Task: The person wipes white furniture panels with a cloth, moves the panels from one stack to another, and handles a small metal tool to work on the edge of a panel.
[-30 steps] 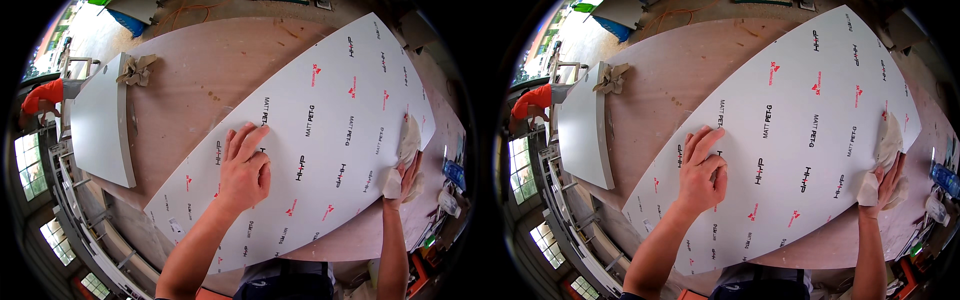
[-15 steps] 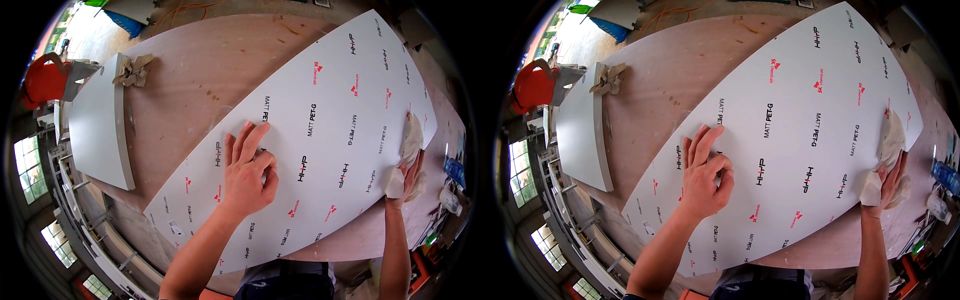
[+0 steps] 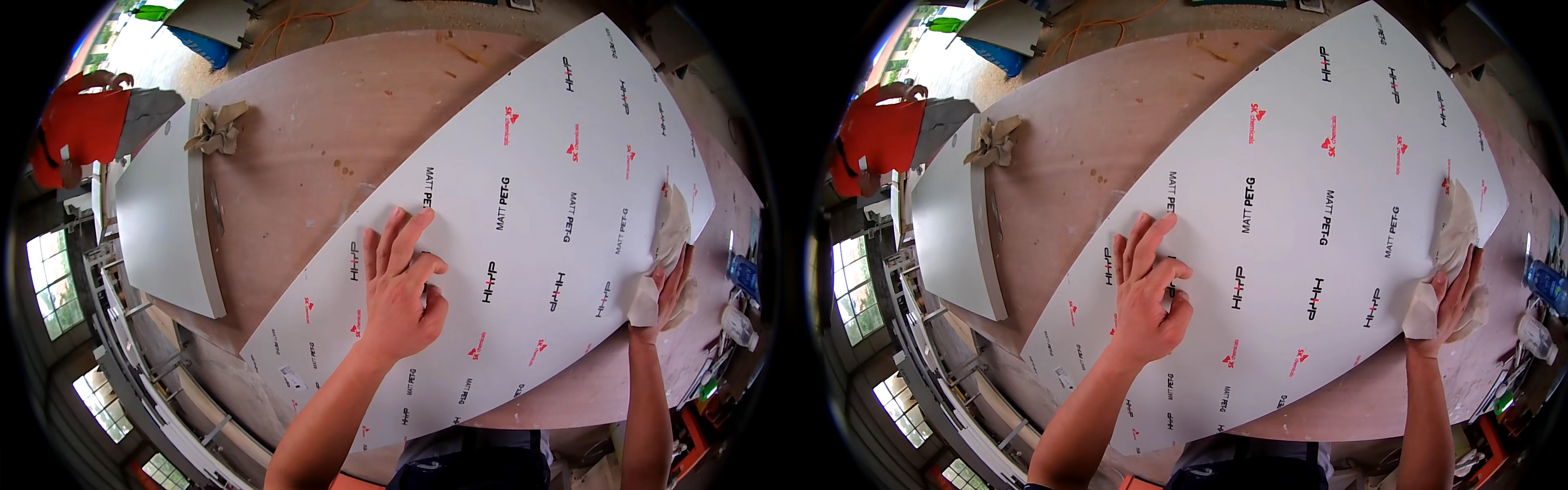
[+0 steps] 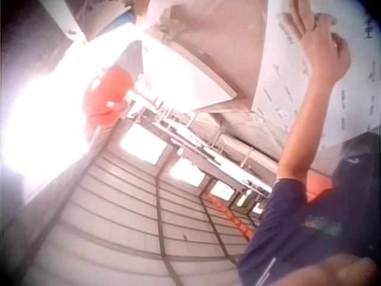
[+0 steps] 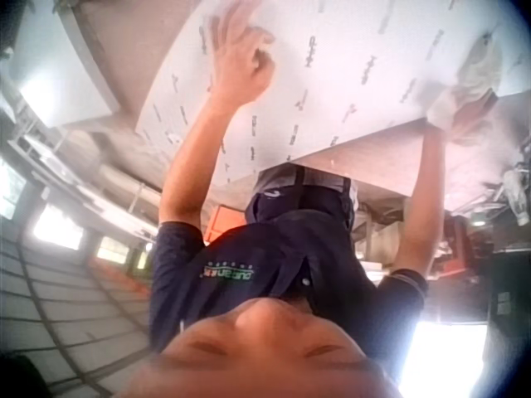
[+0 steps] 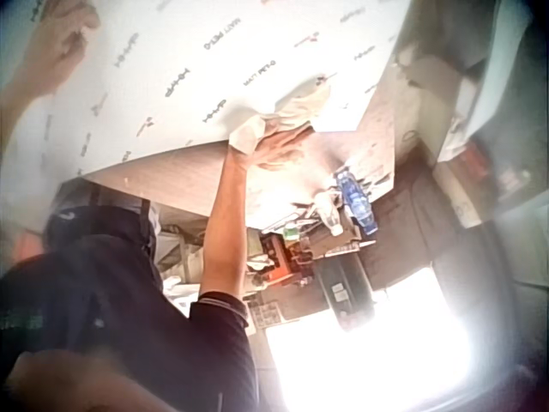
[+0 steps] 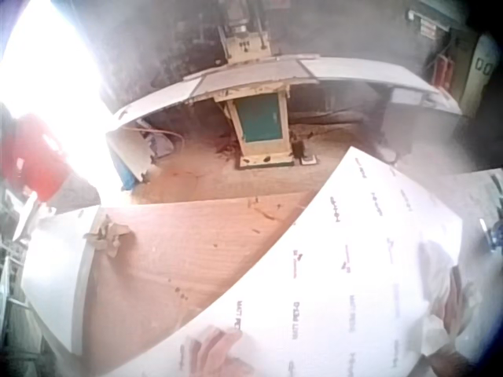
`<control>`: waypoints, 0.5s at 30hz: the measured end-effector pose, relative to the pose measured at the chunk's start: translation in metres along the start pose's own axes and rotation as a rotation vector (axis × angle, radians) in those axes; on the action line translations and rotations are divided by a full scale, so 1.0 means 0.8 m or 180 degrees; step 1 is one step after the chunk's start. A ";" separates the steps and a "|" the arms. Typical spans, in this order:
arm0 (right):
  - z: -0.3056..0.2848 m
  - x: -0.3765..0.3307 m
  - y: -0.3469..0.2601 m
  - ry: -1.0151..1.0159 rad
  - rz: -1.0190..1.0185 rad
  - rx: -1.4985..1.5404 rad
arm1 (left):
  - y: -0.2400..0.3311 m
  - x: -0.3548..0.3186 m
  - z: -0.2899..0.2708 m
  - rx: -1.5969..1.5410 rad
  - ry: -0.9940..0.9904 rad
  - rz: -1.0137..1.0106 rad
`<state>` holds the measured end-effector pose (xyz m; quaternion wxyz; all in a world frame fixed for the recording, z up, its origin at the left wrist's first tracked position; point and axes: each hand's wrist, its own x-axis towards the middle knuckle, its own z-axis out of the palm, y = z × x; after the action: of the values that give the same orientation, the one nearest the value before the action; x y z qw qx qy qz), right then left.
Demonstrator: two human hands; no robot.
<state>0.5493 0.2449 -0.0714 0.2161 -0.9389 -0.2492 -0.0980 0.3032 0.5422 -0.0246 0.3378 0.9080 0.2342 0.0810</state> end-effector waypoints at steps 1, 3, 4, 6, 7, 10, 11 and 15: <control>0.001 0.000 0.000 -0.0004 0.0039 0.0018 | 0.000 0.000 0.000 -0.0002 -0.0014 -0.0004; 0.001 -0.001 0.000 -0.0012 0.0115 0.0053 | -0.001 0.000 0.002 -0.0007 0.0054 0.0017; 0.001 -0.001 0.000 -0.0004 0.0108 0.0056 | -0.001 0.000 0.003 -0.0006 0.0091 0.0030; 0.002 -0.003 0.003 0.0014 0.0093 0.0058 | -0.001 0.000 0.004 0.0029 0.0084 0.0005; 0.001 -0.001 0.002 -0.0006 0.0105 0.0036 | 0.001 0.002 0.004 0.0039 0.0093 0.0012; 0.003 -0.002 0.002 -0.0033 0.0139 -0.0036 | 0.002 0.000 0.001 0.0155 -0.0086 -0.0109; 0.001 -0.003 0.003 -0.0018 0.0139 -0.0064 | 0.004 0.000 0.003 0.0161 -0.0039 -0.0113; 0.006 -0.003 0.027 -0.0234 -0.0133 -0.0835 | 0.011 -0.025 0.017 0.0599 0.0117 -0.0097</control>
<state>0.5590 0.2290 -0.0839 0.0802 -0.9567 -0.2616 -0.0997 0.2929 0.5190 -0.0292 0.2478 0.9304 0.2607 0.0702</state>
